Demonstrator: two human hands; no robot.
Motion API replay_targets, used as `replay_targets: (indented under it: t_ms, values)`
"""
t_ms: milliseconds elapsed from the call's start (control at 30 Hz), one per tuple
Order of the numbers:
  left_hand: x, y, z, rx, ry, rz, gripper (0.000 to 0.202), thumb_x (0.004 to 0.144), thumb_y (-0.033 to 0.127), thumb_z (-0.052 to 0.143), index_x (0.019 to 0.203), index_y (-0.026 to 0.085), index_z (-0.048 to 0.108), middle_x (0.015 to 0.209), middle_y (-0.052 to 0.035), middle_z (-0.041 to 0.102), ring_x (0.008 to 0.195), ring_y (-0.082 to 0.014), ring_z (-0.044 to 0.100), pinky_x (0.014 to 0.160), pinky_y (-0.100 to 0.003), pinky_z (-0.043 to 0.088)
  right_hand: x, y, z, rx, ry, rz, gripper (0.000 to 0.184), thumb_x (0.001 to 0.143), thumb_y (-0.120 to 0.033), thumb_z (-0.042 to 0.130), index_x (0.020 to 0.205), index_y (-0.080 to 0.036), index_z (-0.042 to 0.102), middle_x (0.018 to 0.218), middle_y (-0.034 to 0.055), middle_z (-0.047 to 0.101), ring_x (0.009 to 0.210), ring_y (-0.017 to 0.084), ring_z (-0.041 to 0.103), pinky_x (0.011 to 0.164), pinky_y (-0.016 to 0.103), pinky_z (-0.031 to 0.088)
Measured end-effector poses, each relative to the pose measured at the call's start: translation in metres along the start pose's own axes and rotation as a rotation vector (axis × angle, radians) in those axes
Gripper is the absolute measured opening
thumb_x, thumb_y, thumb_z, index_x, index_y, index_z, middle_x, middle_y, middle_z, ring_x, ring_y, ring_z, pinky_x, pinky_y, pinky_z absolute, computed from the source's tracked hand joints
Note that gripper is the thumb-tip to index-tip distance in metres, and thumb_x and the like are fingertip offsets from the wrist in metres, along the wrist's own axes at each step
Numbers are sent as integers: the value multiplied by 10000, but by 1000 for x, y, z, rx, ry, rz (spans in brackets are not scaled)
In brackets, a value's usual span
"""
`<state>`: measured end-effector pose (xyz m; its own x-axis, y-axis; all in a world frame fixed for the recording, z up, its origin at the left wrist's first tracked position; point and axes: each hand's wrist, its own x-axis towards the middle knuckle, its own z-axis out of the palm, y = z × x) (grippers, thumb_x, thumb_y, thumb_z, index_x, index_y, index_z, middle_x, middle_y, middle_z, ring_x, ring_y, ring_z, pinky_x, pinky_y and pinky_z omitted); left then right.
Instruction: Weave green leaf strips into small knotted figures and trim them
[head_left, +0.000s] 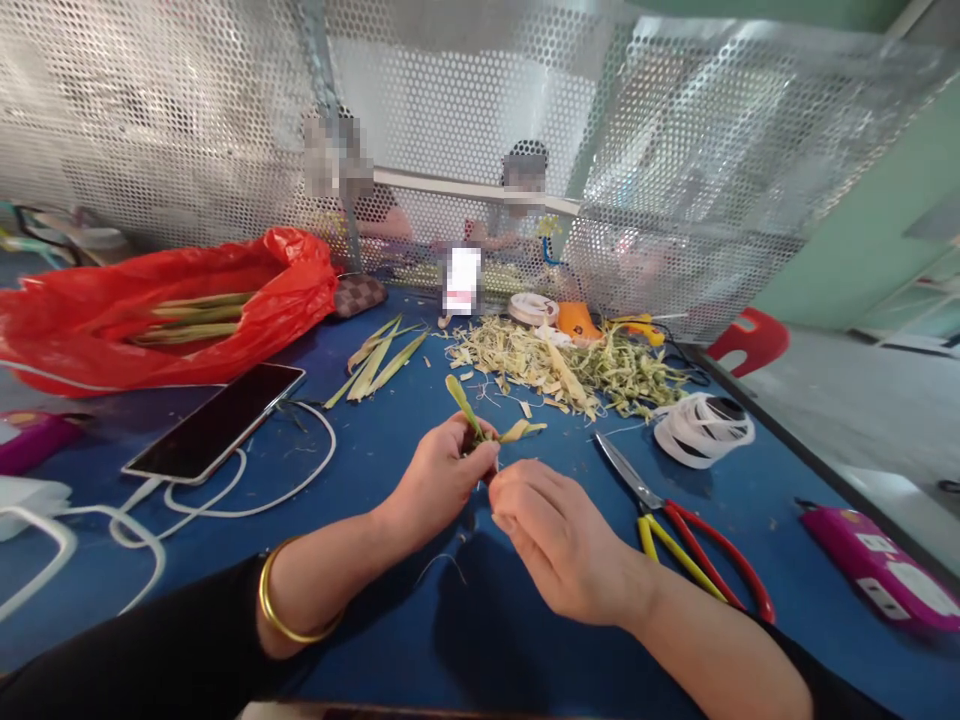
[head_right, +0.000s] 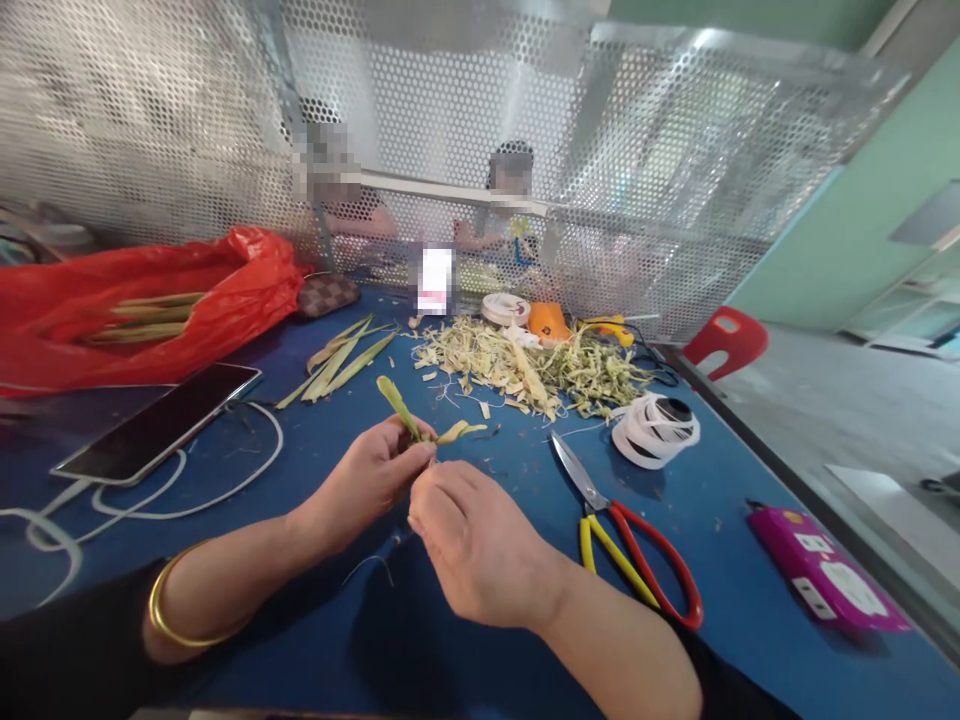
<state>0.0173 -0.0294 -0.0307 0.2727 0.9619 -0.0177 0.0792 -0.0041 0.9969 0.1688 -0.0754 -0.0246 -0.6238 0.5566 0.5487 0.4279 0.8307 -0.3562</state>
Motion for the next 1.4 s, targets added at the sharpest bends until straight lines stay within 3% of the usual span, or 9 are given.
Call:
replay_targets:
  t_ms: [133, 267, 400, 533, 700, 767, 967, 1233, 1400]
  values:
    - [0, -2, 1, -31, -35, -35, 74, 745, 220, 549, 802, 177, 531, 601, 58, 546, 550, -90, 499, 547, -204, 405, 1, -3, -1, 92, 11, -11, 166, 856, -47, 358, 817, -187, 439, 778, 66, 535, 719, 171, 476, 656, 320, 444]
    - [-1, -3, -1, -5, -121, -115, 83, 726, 241, 566, 751, 165, 544, 593, 49, 537, 529, -89, 500, 521, -202, 394, 4, -2, -7, 275, 100, 145, 148, 901, -105, 400, 827, -198, 487, 851, 60, 590, 797, 163, 556, 721, 305, 467]
    - [-7, 2, -3, 81, -410, -107, 62, 732, 234, 544, 724, 172, 541, 544, 53, 533, 505, -102, 525, 531, -221, 421, 5, 8, -19, 256, 251, 290, 144, 897, -156, 468, 776, -201, 531, 896, 54, 590, 852, 169, 569, 771, 307, 448]
    - [-15, 11, -4, 2, -625, -165, 50, 746, 221, 542, 753, 175, 526, 565, 55, 541, 502, -96, 525, 552, -237, 452, 5, 28, -25, 269, 268, 421, 205, 874, -189, 506, 669, -190, 511, 855, 45, 578, 813, 166, 560, 727, 289, 432]
    - [-16, 19, -6, -93, -498, -96, 167, 777, 268, 582, 876, 190, 473, 620, 36, 592, 547, -105, 562, 539, -220, 420, 0, 49, -16, 265, 245, 671, 174, 856, -242, 513, 696, -181, 542, 695, -7, 529, 591, 121, 480, 566, 247, 390]
    - [-14, 21, -6, -97, -413, -44, 201, 782, 277, 581, 926, 194, 467, 623, 40, 593, 557, -108, 566, 540, -220, 416, -2, 49, -10, 206, 167, 682, 143, 838, -209, 522, 701, -181, 552, 669, -14, 516, 615, 130, 484, 567, 243, 379]
    - [-10, 16, -7, 28, -179, 125, 101, 824, 279, 504, 813, 180, 521, 629, 38, 554, 556, -103, 542, 588, -240, 448, -2, 33, -1, 29, -80, 469, 158, 845, -98, 474, 787, -191, 589, 811, 22, 599, 747, 158, 546, 675, 270, 403]
    - [-4, 9, -11, 449, 54, 296, 91, 814, 207, 476, 852, 199, 559, 765, 1, 610, 683, -150, 572, 685, -271, 449, 3, 7, -2, -217, -131, 132, 191, 891, -115, 394, 799, -176, 551, 827, 67, 581, 705, 177, 503, 650, 315, 390]
    - [-3, 3, -9, 446, -21, 300, 136, 810, 189, 472, 826, 202, 606, 818, -22, 655, 771, -177, 604, 745, -276, 447, 2, -1, -5, 163, -21, 149, 169, 902, -117, 404, 796, -191, 514, 809, 45, 551, 735, 152, 520, 663, 275, 428]
